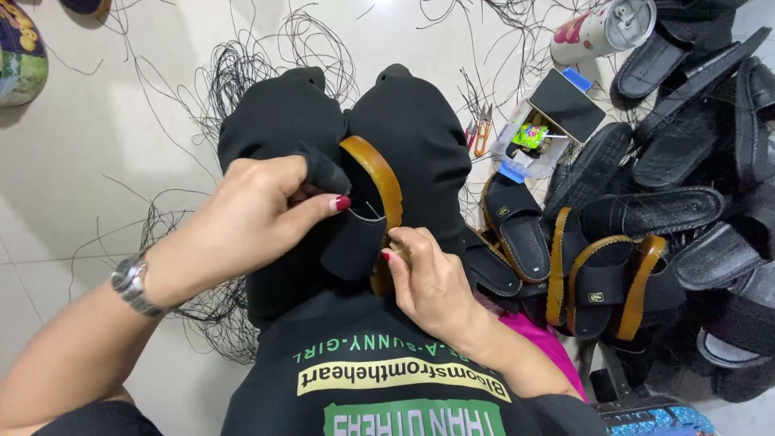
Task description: Hand-sewing black sandals using a needle and thread while sitting on the floor.
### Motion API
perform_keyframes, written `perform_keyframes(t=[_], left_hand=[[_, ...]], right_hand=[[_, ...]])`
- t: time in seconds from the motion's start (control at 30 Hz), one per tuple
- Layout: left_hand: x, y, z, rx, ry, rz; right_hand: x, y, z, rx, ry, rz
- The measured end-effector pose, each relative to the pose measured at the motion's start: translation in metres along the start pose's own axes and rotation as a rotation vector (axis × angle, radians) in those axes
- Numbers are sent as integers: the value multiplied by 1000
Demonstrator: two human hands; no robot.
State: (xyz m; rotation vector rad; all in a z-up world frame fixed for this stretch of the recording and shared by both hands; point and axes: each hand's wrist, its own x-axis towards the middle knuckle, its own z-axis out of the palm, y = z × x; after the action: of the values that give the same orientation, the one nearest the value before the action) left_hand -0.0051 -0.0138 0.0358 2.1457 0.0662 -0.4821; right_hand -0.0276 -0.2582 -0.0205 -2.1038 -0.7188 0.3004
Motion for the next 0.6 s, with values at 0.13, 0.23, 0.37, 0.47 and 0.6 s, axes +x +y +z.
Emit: perform_keyframes(t=[0.13, 0.23, 0.37, 0.47, 0.6], left_hand=[[7, -7, 6, 147, -34, 17], [11, -3, -1, 94, -245, -7], [5, -2, -4, 91, -212, -51], [-4, -5, 3, -115, -94, -88], [-17, -8, 10, -121, 49, 133]], right_hand=[[0, 0, 2, 6, -1, -14], [1, 0, 2, 4, 9, -8], [5, -4, -17, -74, -14, -18], [10, -15, -51, -286, -218, -37], [-5, -14, -103, -417, -503, 16]])
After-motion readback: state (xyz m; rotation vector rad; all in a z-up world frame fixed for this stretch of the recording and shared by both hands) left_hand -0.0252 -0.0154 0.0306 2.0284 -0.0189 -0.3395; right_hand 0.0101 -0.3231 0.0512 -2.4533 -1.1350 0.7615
